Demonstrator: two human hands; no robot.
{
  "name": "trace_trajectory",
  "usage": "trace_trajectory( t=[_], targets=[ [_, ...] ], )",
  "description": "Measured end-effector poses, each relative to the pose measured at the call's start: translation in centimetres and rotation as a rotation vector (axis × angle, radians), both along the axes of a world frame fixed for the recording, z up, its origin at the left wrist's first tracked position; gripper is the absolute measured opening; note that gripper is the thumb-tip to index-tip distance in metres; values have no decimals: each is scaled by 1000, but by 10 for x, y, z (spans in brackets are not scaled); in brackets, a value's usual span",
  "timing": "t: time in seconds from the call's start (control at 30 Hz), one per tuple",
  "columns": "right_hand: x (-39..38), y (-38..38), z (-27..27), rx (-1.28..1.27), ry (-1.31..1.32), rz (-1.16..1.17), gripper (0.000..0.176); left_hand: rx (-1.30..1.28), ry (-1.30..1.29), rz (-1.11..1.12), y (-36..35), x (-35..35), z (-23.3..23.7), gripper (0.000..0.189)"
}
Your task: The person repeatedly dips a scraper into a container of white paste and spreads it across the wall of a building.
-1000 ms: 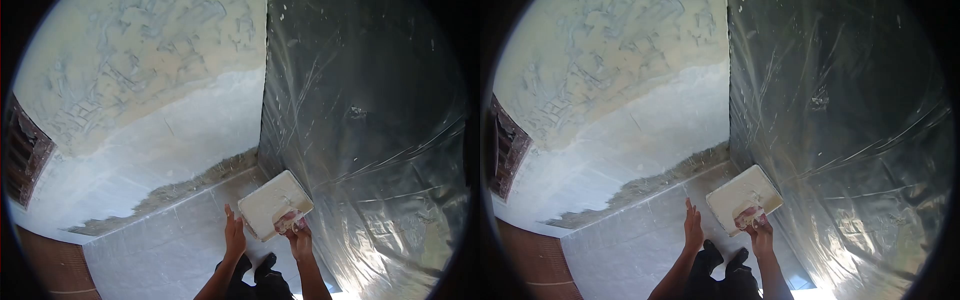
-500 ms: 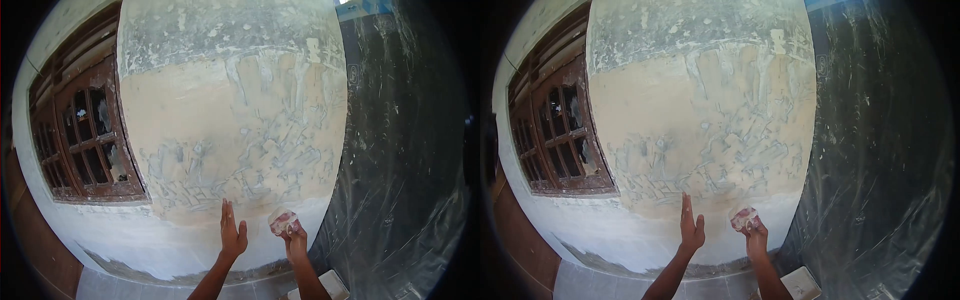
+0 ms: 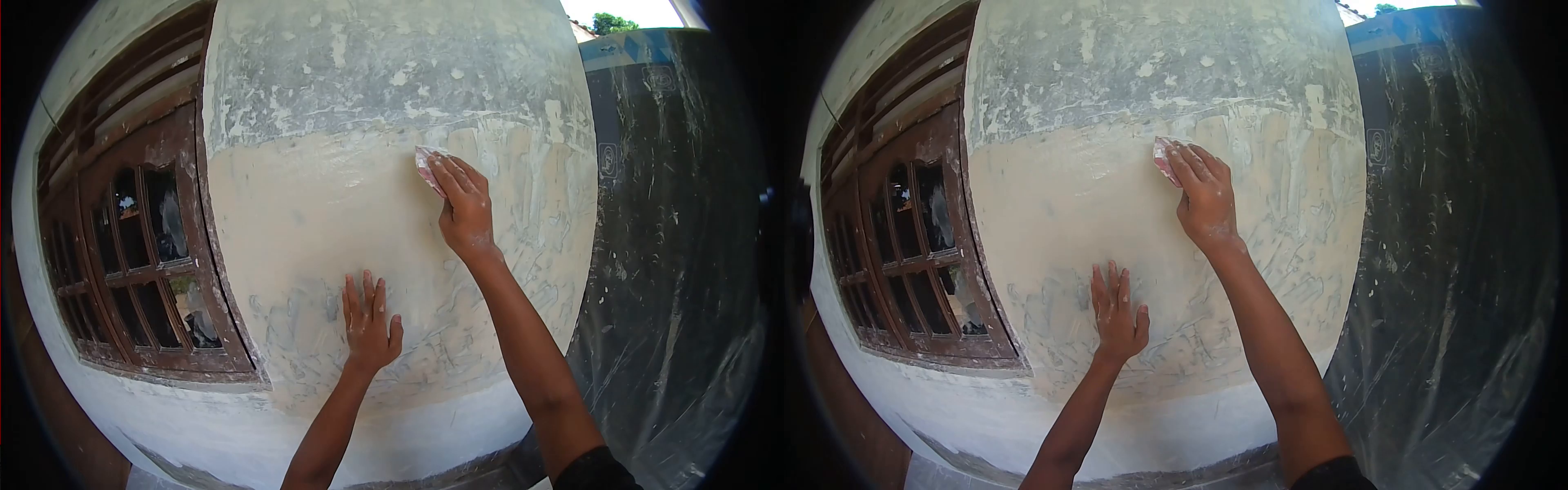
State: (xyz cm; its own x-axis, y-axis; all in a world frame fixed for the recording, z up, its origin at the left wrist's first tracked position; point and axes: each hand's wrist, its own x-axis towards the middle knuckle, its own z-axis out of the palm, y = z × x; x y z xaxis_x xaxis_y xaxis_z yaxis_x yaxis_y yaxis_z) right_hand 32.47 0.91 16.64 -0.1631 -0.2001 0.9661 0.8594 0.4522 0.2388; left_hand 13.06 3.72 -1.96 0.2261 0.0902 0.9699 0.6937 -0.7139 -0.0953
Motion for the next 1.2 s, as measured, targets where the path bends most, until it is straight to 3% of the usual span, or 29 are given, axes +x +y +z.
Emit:
trace_trajectory(
  t=[0.1,0.33,0.63,0.8,0.9,1.1,1.2],
  targets=[
    [-1,13,12,44,-91,-131,60,26,-8,-19,1,8,15,68],
    [-8,43,34,129,-141,-170,56,52,-31,7,11,17,19,70],
    [10,45,-32,97,-127,-157,54,77,-63,35,18,10,7,67],
    [18,40,18,188,-65,-147,54,86,-67,62,19,8,7,65],
    [20,52,19,115,-90,-151,57,76,-71,57,23,8,5,65],
    [27,44,-79,3,-96,-133,55,71,-69,57,25,7,-8,65],
    [32,36,-75,28,-89,-126,53,74,-65,50,23,6,-11,65]
  ],
)
